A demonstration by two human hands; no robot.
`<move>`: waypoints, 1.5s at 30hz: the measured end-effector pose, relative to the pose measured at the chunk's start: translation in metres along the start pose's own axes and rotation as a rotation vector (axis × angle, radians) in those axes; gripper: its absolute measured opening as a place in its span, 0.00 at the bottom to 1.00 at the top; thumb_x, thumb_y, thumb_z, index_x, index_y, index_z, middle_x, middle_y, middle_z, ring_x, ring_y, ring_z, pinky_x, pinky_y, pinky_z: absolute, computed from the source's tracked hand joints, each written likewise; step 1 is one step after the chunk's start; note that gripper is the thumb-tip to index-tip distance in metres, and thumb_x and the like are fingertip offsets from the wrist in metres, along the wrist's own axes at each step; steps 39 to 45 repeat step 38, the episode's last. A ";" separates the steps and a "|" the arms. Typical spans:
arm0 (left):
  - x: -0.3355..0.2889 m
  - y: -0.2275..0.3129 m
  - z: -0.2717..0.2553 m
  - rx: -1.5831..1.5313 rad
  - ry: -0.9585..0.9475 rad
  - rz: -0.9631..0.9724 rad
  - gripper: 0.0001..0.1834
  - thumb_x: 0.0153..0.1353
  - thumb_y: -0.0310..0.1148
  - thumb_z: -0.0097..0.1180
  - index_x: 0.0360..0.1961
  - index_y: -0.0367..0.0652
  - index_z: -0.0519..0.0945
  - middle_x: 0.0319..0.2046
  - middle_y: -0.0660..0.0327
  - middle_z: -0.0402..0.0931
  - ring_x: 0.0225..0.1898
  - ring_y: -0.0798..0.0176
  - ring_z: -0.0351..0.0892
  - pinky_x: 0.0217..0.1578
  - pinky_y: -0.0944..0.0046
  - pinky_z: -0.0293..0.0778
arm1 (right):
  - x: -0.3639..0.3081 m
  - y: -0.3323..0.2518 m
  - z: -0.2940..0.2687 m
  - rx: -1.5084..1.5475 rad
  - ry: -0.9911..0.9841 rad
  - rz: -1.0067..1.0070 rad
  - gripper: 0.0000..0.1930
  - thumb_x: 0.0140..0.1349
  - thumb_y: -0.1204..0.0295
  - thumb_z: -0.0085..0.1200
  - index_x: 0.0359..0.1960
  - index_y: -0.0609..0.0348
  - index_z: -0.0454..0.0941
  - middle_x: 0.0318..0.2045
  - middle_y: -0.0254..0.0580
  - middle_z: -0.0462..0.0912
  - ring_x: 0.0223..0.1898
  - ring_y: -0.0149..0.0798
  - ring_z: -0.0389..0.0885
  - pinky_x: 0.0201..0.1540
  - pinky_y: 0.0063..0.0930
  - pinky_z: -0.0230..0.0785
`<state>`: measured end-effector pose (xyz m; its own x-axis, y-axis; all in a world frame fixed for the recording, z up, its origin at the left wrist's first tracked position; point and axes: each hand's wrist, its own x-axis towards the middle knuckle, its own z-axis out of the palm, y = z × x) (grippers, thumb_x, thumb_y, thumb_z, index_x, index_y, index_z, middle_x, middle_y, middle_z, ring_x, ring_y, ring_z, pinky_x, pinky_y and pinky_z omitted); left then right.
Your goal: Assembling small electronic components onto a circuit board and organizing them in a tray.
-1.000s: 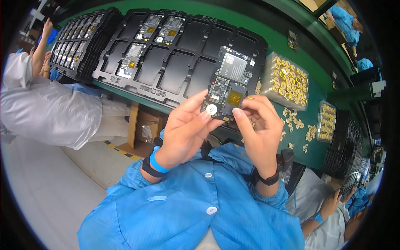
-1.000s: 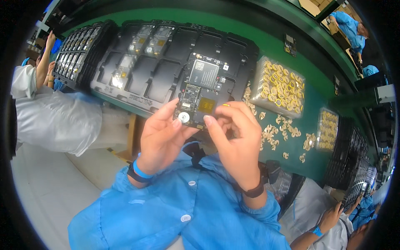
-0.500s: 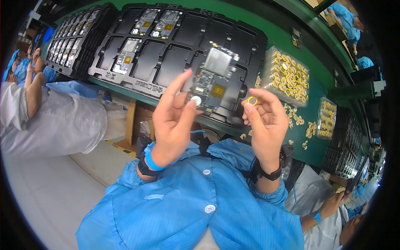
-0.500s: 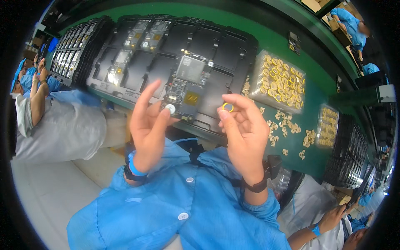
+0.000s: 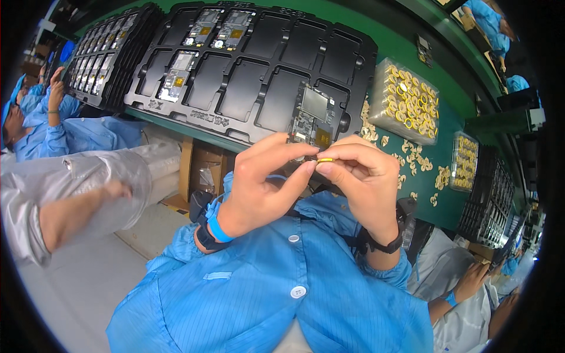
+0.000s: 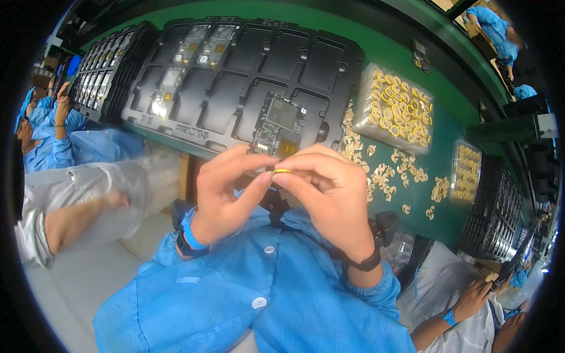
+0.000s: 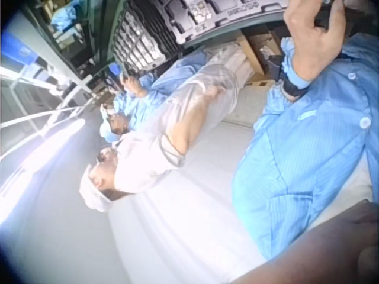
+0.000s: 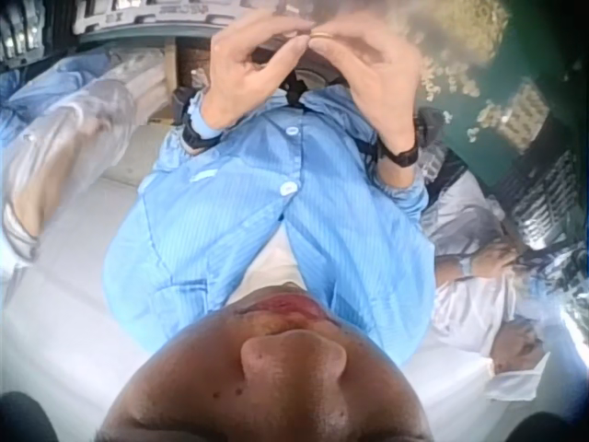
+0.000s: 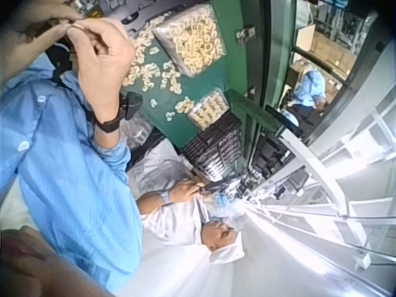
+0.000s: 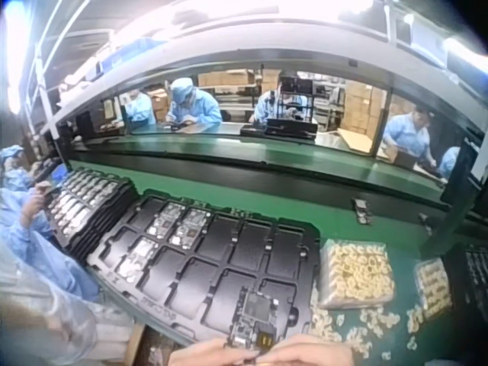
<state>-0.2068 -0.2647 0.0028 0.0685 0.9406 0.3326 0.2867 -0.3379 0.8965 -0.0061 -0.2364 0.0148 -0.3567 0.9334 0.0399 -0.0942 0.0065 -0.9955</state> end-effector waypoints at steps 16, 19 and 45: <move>0.008 0.000 -0.004 0.272 0.037 0.206 0.08 0.63 0.20 0.67 0.43 0.34 0.87 0.32 0.54 0.82 0.29 0.58 0.81 0.29 0.63 0.75 | 0.010 -0.006 0.002 -0.575 0.074 -0.350 0.13 0.65 0.82 0.66 0.51 0.65 0.87 0.41 0.44 0.84 0.35 0.35 0.84 0.38 0.28 0.77; 0.009 -0.001 -0.005 0.258 0.021 0.203 0.07 0.63 0.20 0.67 0.42 0.35 0.87 0.32 0.54 0.82 0.29 0.57 0.82 0.30 0.63 0.75 | 0.018 -0.007 0.001 -0.683 -0.008 -0.516 0.09 0.60 0.81 0.69 0.42 0.65 0.86 0.35 0.45 0.84 0.34 0.44 0.85 0.37 0.32 0.79; 0.006 -0.012 -0.011 -0.015 -0.034 -0.056 0.06 0.64 0.21 0.66 0.42 0.34 0.88 0.31 0.55 0.84 0.31 0.60 0.82 0.33 0.65 0.75 | 0.012 0.006 -0.002 -0.229 -0.099 0.031 0.05 0.71 0.79 0.61 0.46 0.66 0.84 0.36 0.38 0.85 0.34 0.28 0.85 0.38 0.23 0.79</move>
